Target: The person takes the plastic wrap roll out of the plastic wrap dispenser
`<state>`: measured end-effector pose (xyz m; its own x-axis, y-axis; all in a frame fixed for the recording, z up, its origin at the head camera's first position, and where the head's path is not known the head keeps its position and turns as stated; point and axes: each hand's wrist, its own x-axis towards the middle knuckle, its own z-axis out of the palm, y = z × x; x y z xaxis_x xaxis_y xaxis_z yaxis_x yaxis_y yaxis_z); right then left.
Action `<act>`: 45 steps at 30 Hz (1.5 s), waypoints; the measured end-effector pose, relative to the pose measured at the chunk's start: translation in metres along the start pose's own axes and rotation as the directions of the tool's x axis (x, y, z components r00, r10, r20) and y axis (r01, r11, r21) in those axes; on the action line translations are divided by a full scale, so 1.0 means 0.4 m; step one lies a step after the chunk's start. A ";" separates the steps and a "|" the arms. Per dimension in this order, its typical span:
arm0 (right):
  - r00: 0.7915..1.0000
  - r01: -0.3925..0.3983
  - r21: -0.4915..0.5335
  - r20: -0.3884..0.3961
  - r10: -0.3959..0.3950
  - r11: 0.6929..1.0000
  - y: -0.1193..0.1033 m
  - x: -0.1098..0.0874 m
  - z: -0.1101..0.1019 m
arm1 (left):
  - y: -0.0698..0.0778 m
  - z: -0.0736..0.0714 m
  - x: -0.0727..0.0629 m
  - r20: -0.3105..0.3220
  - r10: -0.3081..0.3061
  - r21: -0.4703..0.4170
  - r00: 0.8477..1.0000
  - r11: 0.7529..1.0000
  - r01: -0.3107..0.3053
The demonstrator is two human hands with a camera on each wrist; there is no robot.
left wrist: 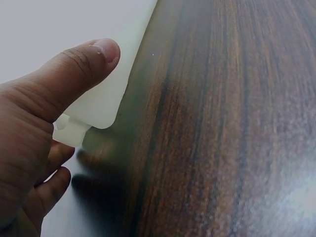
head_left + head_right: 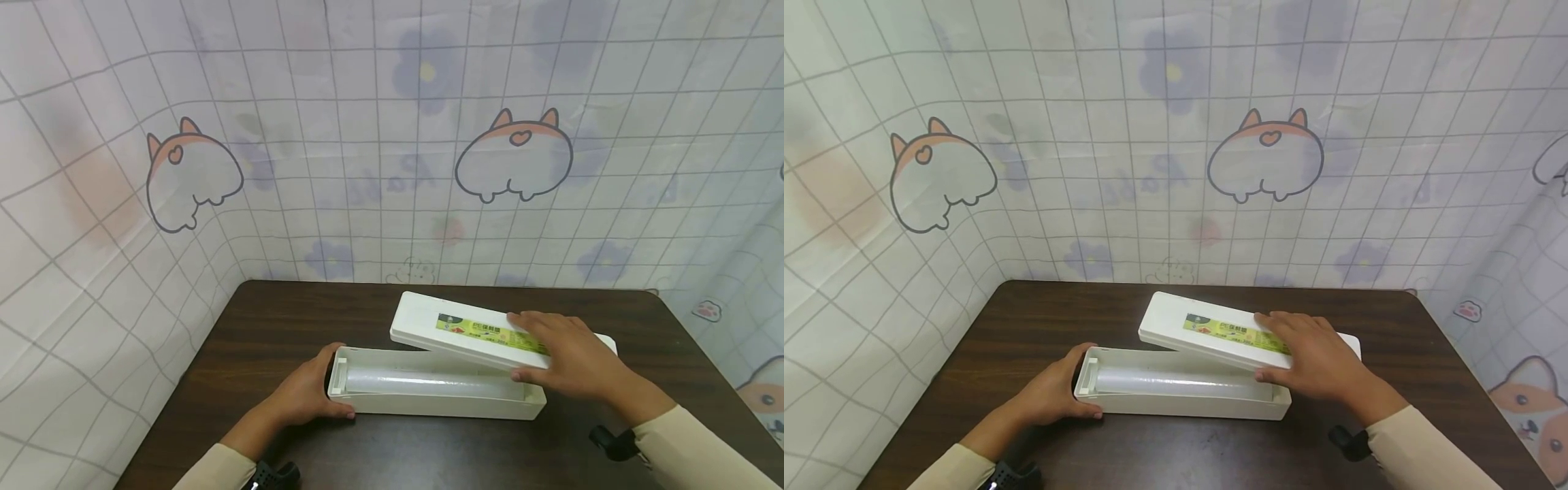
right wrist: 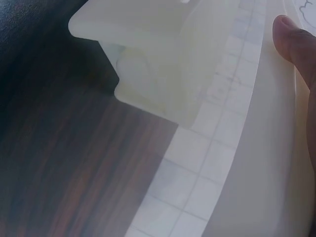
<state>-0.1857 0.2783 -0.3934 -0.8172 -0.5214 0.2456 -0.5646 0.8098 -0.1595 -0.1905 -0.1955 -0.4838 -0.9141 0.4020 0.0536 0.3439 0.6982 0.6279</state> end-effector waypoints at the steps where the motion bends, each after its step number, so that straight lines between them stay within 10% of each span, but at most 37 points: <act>1: 1.000 -0.006 -0.003 -0.001 0.006 1.000 0.002 -0.001 0.001 | 0.000 0.000 0.000 0.001 0.000 -0.003 1.000 1.000 0.000; 45: 0.993 -0.120 -0.023 -0.020 0.120 0.992 0.077 -0.071 -0.024 | 0.003 0.000 -0.003 0.005 -0.001 0.006 1.000 1.000 0.001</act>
<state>-0.1788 0.3208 -0.3963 -0.8766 -0.4150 0.2436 -0.4594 0.8725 -0.1664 -0.1891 -0.1951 -0.4834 -0.9134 0.4042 0.0488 0.3442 0.7024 0.6230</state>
